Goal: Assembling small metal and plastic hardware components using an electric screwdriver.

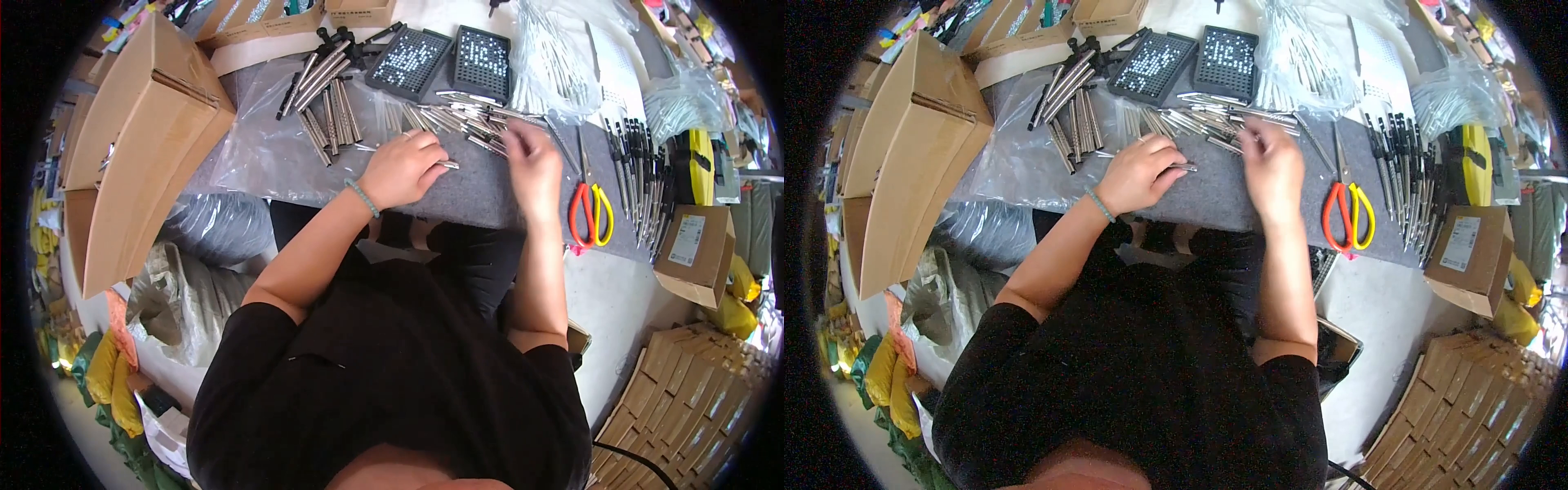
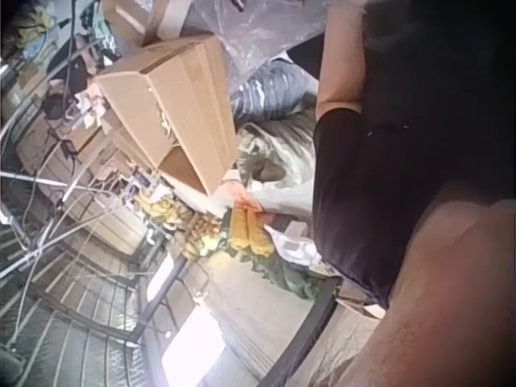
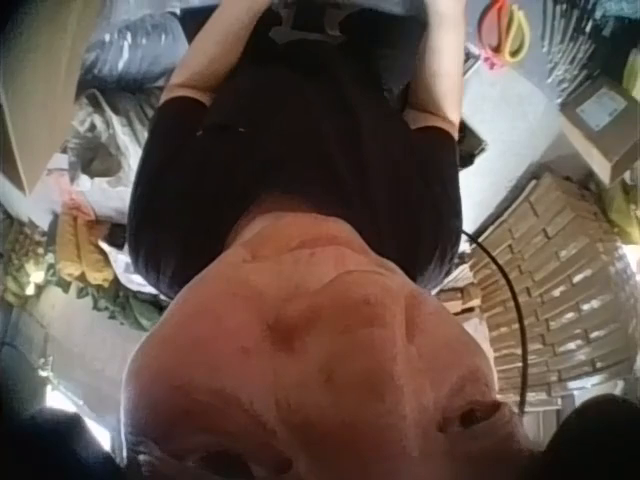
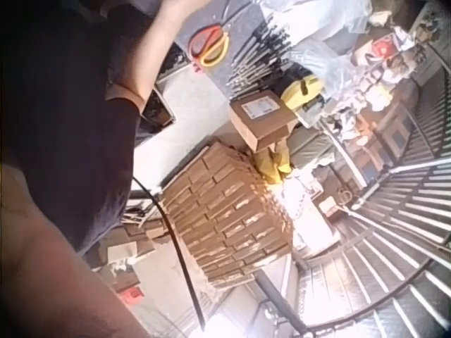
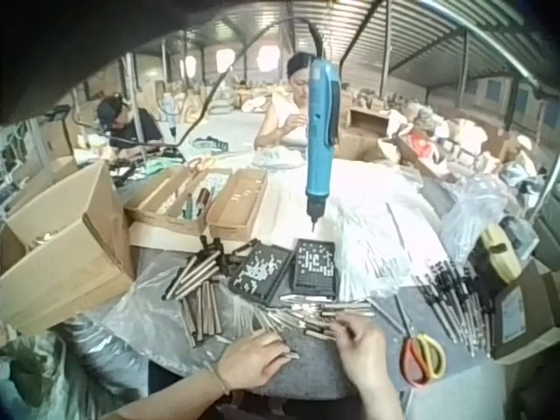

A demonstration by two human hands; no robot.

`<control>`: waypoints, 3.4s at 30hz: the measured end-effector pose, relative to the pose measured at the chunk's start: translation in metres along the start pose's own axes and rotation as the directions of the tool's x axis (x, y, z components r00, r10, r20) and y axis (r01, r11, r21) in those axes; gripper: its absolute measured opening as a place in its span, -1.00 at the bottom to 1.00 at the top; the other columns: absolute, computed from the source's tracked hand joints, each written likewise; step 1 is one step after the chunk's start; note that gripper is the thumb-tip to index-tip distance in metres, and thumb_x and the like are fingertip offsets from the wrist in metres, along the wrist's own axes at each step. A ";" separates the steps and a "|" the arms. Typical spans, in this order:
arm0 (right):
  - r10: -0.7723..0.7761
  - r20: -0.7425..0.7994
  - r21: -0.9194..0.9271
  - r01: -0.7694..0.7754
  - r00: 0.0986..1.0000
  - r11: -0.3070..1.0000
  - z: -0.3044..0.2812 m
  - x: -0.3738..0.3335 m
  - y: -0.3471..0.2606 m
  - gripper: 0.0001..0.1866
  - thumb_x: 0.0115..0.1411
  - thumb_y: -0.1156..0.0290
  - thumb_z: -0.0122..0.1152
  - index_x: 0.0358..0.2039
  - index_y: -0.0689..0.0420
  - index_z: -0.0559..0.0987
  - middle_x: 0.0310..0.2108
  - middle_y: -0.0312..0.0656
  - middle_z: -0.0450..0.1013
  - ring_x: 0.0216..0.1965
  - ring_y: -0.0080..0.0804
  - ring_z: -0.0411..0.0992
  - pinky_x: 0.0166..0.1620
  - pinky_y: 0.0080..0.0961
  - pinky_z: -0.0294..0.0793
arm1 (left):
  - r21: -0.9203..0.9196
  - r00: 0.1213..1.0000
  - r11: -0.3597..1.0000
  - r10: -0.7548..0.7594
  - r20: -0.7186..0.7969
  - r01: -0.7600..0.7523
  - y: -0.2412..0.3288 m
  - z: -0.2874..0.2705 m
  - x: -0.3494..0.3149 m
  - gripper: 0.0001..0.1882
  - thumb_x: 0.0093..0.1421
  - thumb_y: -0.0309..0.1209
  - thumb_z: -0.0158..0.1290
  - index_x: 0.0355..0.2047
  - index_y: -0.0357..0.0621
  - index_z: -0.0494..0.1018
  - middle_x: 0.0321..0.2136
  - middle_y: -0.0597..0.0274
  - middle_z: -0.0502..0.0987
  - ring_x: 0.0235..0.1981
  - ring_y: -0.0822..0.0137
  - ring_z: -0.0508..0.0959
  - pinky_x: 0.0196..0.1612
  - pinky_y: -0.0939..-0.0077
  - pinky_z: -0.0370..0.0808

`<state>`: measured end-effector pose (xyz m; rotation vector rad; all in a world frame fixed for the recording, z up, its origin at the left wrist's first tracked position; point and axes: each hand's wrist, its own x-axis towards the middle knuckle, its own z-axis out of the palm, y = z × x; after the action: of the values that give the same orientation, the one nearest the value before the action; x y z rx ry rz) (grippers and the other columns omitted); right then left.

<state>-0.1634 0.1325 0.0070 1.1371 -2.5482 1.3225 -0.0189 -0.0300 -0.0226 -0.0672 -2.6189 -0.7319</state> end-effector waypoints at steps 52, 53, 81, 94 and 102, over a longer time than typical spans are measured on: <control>-0.231 0.184 -0.113 0.254 0.955 0.961 0.007 -0.025 -0.006 -0.84 -0.01 0.39 0.26 -0.36 0.06 0.58 -0.29 -0.25 0.48 -0.23 -0.22 0.46 -0.22 -0.36 0.47 | 0.064 0.998 0.998 -0.032 0.052 0.029 0.003 0.002 0.003 -0.71 0.07 -0.40 0.09 -0.19 -0.12 0.35 -0.31 0.17 0.46 -0.23 0.12 0.45 -0.17 0.29 0.40; -0.234 0.185 -0.109 0.256 0.954 0.960 0.003 -0.027 -0.003 -0.84 -0.01 0.39 0.26 -0.36 0.06 0.58 -0.29 -0.25 0.48 -0.23 -0.22 0.46 -0.22 -0.36 0.47 | 0.071 0.999 0.997 -0.028 0.047 0.024 0.004 0.002 0.002 -0.73 0.07 -0.38 0.08 -0.20 -0.08 0.35 -0.32 0.20 0.45 -0.23 0.14 0.46 -0.19 0.29 0.40; -0.226 -0.286 0.381 0.327 0.931 0.865 -0.016 0.122 -0.057 -0.24 0.02 0.24 0.35 0.13 0.34 0.21 0.00 -0.02 0.33 -0.01 -0.28 0.33 0.04 -0.40 0.31 | 0.140 0.994 0.989 0.040 0.099 -0.053 0.008 0.001 -0.006 -0.67 0.02 -0.43 0.02 -0.16 0.11 0.50 -0.34 0.26 0.40 -0.22 0.21 0.43 -0.19 0.35 0.40; -0.166 -0.045 0.849 0.126 0.985 0.513 0.002 0.166 -0.092 -0.66 0.26 0.15 -0.02 -0.14 0.16 0.36 -0.44 -0.27 0.35 -0.50 -0.50 0.40 -0.45 -0.63 0.40 | 0.141 0.996 0.989 0.038 0.084 -0.050 0.000 0.000 0.003 -0.68 0.01 -0.42 0.03 -0.18 0.11 0.51 -0.36 0.30 0.37 -0.22 0.28 0.41 -0.19 0.35 0.38; -0.242 -0.157 0.783 0.269 0.958 0.561 0.038 0.155 -0.073 -0.63 0.17 0.15 0.12 -0.26 0.22 0.35 -0.50 -0.11 0.41 -0.62 -0.41 0.39 -0.54 -0.54 0.38 | 0.112 0.996 0.993 0.024 0.089 -0.034 0.004 0.001 0.000 -0.70 0.02 -0.40 0.01 -0.19 0.13 0.52 -0.37 0.31 0.39 -0.23 0.28 0.42 -0.21 0.37 0.38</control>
<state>-0.2196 -0.0118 0.0885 1.4749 -1.5881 2.4523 -0.0187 -0.0264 -0.0213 -0.1070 -2.7316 -0.5816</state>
